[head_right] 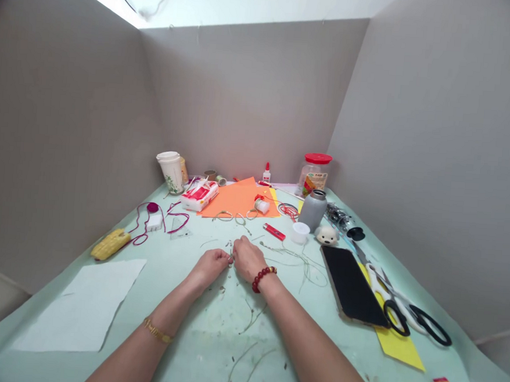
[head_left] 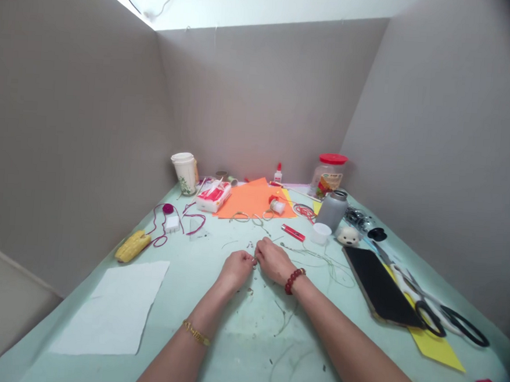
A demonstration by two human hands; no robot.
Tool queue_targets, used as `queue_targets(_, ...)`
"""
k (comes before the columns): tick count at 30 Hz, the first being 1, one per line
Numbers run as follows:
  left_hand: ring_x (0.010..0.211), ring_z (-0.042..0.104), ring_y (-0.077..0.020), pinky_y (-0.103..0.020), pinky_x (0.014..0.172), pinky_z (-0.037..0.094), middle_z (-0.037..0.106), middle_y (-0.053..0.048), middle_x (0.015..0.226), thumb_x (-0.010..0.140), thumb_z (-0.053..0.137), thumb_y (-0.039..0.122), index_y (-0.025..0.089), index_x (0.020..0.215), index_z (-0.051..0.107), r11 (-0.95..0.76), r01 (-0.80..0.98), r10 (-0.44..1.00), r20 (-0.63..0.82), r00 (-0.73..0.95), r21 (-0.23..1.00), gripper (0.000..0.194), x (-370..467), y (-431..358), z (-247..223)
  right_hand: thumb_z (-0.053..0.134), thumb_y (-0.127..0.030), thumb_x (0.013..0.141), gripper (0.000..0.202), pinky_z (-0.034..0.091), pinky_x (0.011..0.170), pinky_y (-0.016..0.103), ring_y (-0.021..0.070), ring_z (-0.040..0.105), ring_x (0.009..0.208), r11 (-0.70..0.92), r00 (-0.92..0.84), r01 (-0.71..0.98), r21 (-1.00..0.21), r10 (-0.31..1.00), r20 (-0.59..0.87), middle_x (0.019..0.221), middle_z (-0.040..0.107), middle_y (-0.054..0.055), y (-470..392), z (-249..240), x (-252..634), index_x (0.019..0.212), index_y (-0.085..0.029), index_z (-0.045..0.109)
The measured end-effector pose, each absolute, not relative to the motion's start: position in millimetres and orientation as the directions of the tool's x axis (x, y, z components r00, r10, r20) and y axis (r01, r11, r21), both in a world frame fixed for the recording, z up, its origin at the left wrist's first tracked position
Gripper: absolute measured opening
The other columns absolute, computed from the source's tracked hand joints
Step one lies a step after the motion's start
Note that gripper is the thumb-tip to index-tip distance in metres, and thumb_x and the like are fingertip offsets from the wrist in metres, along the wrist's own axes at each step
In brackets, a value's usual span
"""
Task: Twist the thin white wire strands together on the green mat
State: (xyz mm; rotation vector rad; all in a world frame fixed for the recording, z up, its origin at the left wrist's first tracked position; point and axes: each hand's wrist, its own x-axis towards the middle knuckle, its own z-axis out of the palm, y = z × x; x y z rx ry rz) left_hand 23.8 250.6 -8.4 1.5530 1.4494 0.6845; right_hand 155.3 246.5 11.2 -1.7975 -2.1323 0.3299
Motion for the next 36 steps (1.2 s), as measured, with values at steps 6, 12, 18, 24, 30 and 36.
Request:
queue_targets(6,0.051,0.04,-0.0086,-0.02,0.049,0.029,0.053,0.001,0.057,0.069,0.053,0.026,0.013,0.07,0.06,0.086,0.481,0.968,-0.188,0.168,0.872,0.015,24.3,248.7,-4.4,0.039,-0.012,0.081,0.015,0.025,0.058,0.022,0.0118,0.047,0.065,0.025,0.043,0.865,-0.501,0.992,0.123,0.071,0.057,0.004,238.8,10.9,158.9,0.081,-0.014,0.053)
queue_targets(12,0.051,0.042,-0.009,-0.019,0.049,0.029,0.056,0.0,0.058,0.07,0.049,0.022,0.013,0.072,0.062,0.079,0.465,0.97,-0.176,0.169,0.882,0.016,24.4,249.5,-7.4,0.036,-0.015,0.084,0.018,0.025,0.057,0.024,0.0153,0.054,0.067,-0.079,0.138,0.886,-0.456,0.986,0.096,0.072,0.061,0.007,234.5,11.9,153.8,0.088,-0.015,0.054)
queue_targets(18,0.052,0.043,-0.0092,-0.019,0.05,0.03,0.056,-0.001,0.059,0.071,0.05,0.024,0.013,0.068,0.059,0.076,0.468,0.968,-0.178,0.178,0.881,0.014,24.7,250.5,-8.5,0.036,-0.017,0.084,0.019,0.025,0.057,0.027,0.0208,0.059,0.072,-0.19,0.227,0.914,-0.358,0.972,0.066,0.078,0.064,0.012,227.2,14.6,144.4,0.094,-0.014,0.053)
queue_targets(24,0.052,0.042,-0.0096,-0.02,0.05,0.029,0.054,0.0,0.056,0.071,0.055,0.031,0.013,0.065,0.058,0.07,0.468,0.971,-0.167,0.17,0.881,0.019,24.8,250.1,-7.2,0.036,-0.019,0.085,0.019,0.026,0.056,0.028,0.0224,0.061,0.074,-0.224,0.263,0.906,-0.359,0.963,0.061,0.077,0.064,0.012,221.2,14.2,142.6,0.094,-0.014,0.052)
queue_targets(30,0.052,0.043,-0.0099,-0.021,0.053,0.031,0.054,0.0,0.056,0.071,0.054,0.031,0.014,0.066,0.059,0.053,0.491,0.971,-0.16,0.177,0.87,0.019,24.1,250.8,-7.3,0.035,-0.017,0.084,0.02,0.025,0.054,0.028,0.023,0.061,0.072,-0.236,0.276,0.914,-0.329,0.958,0.081,0.076,0.065,0.012,221.2,13.4,143.7,0.095,-0.014,0.051)
queue_targets(36,0.054,0.045,-0.0103,-0.02,0.053,0.031,0.054,0.0,0.058,0.072,0.051,0.03,0.014,0.066,0.059,0.037,0.496,0.972,-0.147,0.186,0.868,0.018,24.7,249.9,-5.4,0.037,-0.017,0.083,0.021,0.027,0.054,0.027,0.0227,0.061,0.07,-0.246,0.28,0.924,-0.292,0.957,0.081,0.076,0.065,0.012,219.9,10.2,143.1,0.098,-0.014,0.051)
